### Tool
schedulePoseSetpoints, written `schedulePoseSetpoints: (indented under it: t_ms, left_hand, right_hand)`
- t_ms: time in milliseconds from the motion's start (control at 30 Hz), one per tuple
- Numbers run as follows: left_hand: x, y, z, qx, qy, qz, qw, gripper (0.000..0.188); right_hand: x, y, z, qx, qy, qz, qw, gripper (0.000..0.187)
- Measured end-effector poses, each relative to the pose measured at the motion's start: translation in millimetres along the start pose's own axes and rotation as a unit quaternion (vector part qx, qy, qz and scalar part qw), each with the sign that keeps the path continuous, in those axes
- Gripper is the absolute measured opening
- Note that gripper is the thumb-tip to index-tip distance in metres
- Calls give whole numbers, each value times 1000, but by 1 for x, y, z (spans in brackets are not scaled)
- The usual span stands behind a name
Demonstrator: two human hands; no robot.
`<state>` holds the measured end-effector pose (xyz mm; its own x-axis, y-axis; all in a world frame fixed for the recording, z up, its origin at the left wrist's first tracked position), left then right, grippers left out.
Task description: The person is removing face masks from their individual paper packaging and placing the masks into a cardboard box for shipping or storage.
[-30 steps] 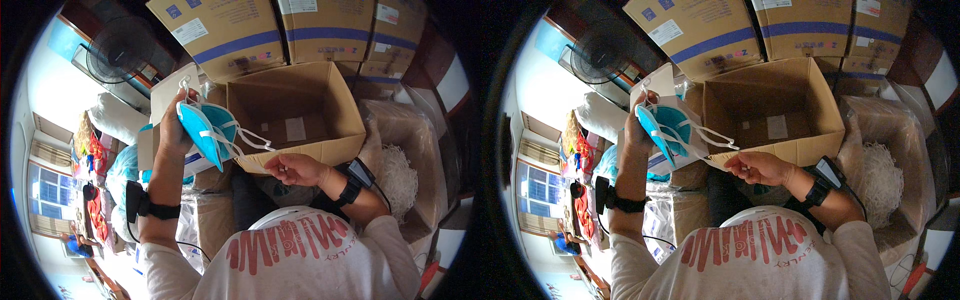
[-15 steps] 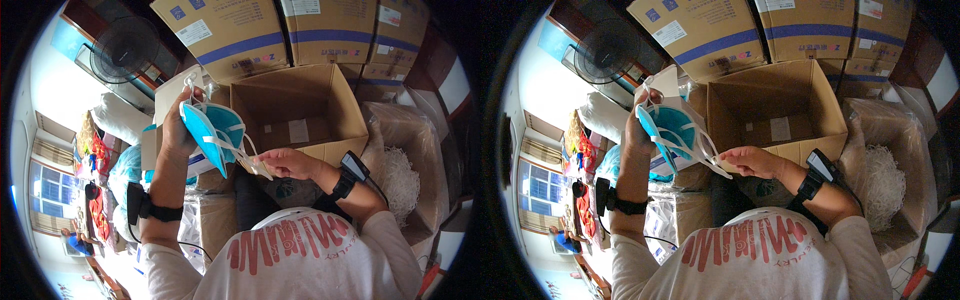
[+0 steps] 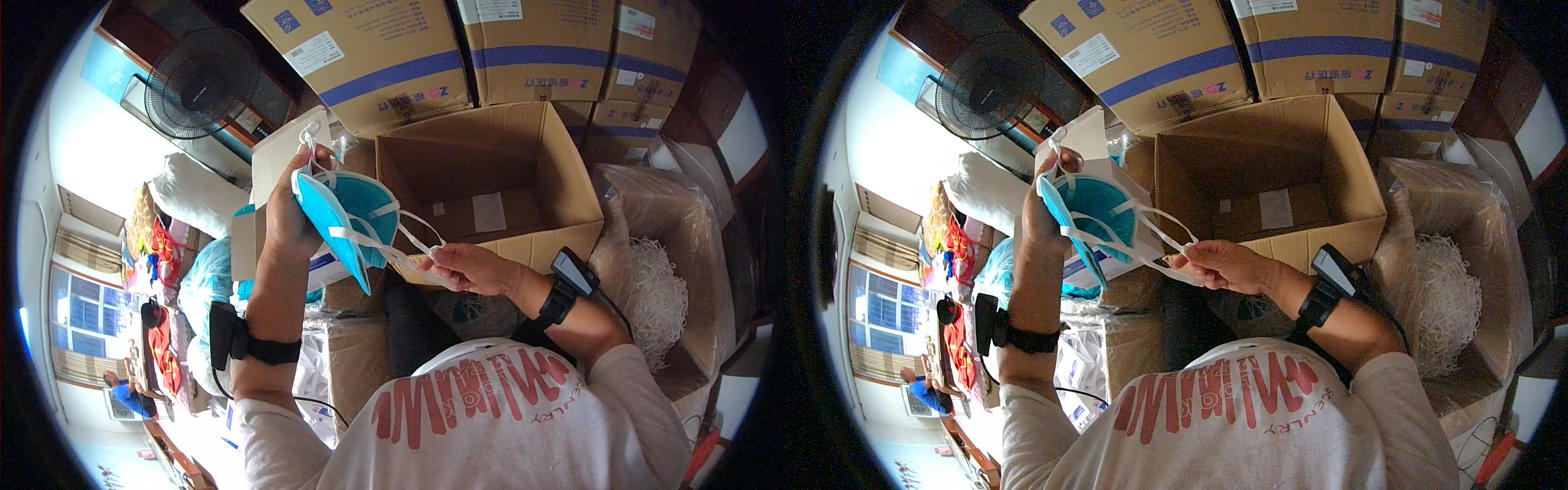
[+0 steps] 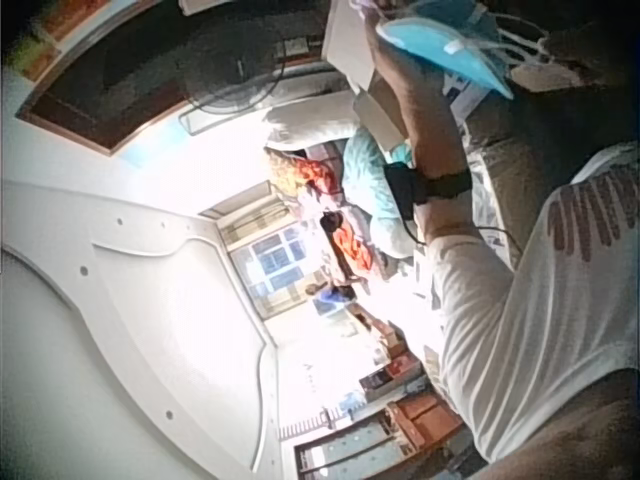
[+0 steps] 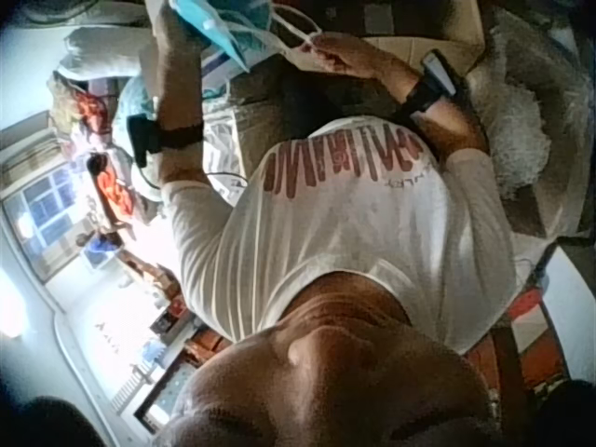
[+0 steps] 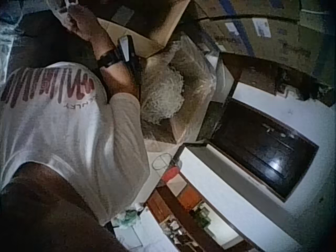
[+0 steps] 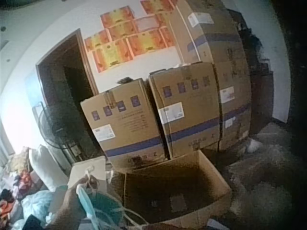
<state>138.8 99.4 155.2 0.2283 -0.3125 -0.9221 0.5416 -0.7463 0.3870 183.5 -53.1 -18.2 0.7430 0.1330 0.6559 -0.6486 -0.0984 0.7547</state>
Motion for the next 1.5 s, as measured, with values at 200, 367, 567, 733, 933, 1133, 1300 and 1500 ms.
schedulePoseSetpoints:
  t_ms: [200,367,567,733,933,1133,1300,1500]
  left_hand:
    - [2,-16,-1,-57,-5,5,998,24]
    - [5,-20,-2,-53,-7,22,998,24]
    - [-1,-24,0,-54,17,-47,997,25]
    - [-9,-40,4,-94,43,-106,989,27]
    - [-28,-46,30,-146,152,-701,682,19]
    - [81,-22,56,90,-25,-566,819,28]
    - [149,12,78,242,-116,-262,927,34]
    - [185,1,94,192,-269,-168,929,32]
  right_hand:
    - [1,-4,3,-32,-15,1,999,24]
    - [0,9,0,-52,5,-28,998,24]
    - [0,21,6,-34,29,-44,998,21]
    - [-8,24,6,-35,38,23,998,20]
    - [30,15,20,-148,-79,411,896,23]
    - [49,34,23,-106,-125,601,782,17]
    - [55,54,21,-69,-131,677,721,15]
    - [58,45,27,-118,-170,639,741,16]
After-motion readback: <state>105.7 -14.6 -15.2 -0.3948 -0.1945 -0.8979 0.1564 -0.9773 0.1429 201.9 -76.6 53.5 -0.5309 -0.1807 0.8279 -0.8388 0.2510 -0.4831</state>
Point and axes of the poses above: each hand's wrist, its own z-axis away from the middle knuckle, its own y-axis out of the palm, x = y × z, the point moved 7 cm from there along -z, towards the middle knuckle, and after that the axes turned 2 degrees about -y, right-handed, at the moved point
